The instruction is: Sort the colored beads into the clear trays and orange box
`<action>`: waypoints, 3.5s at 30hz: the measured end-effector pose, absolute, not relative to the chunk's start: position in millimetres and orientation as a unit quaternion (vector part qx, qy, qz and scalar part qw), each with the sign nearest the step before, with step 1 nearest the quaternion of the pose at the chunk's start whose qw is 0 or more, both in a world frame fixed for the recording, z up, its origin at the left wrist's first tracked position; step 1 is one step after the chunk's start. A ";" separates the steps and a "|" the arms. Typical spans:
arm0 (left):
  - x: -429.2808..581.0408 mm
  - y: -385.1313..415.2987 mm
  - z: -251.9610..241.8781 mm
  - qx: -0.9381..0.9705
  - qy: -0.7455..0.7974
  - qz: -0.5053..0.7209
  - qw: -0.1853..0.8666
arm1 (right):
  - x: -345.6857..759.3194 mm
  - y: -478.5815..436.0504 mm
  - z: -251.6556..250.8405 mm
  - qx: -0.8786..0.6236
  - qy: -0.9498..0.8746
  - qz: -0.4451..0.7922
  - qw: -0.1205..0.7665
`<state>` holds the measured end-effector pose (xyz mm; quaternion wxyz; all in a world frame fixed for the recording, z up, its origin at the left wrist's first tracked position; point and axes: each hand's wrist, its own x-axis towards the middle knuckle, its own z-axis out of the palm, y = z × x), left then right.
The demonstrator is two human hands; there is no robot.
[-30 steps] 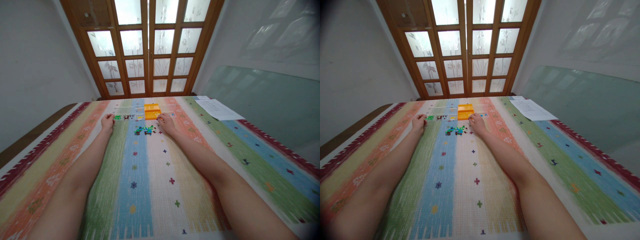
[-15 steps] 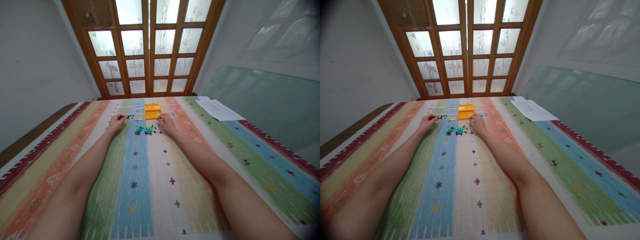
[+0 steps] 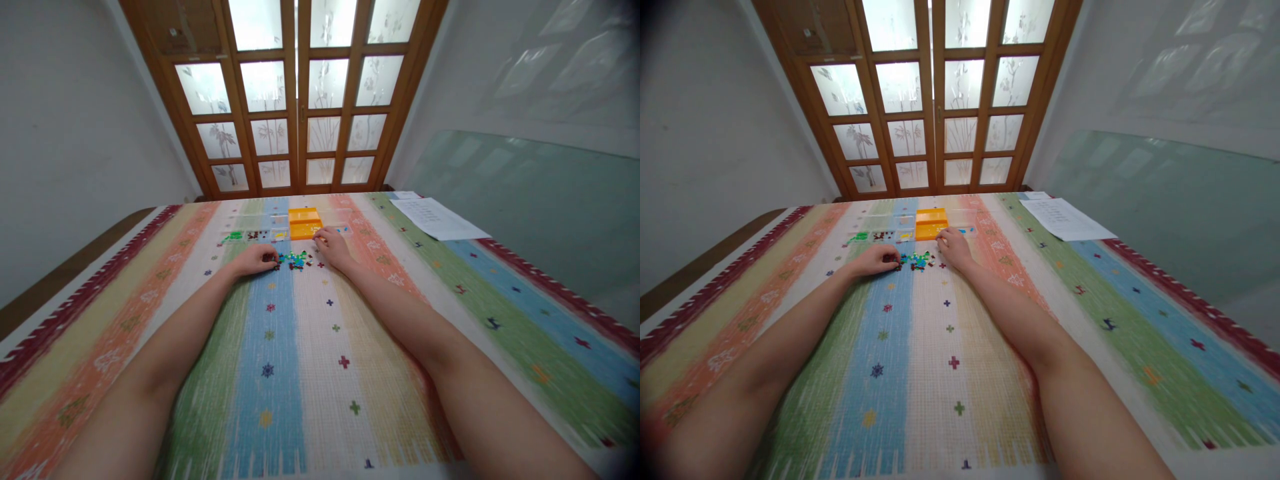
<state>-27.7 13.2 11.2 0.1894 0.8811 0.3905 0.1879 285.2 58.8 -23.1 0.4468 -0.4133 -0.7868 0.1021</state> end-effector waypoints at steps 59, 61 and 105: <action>-63.6 44.5 -11.4 0.515 0.577 0.560 0.296 | 286.5 58.0 -24.8 -0.411 -0.791 0.110 0.440; -63.7 44.2 -11.1 0.511 0.574 0.563 0.304 | 286.7 58.5 -25.4 -0.410 -0.792 0.109 0.440; -20.2 20.5 -4.3 0.882 0.406 0.233 0.053 | 286.1 63.3 -30.0 -0.392 -0.799 0.106 0.444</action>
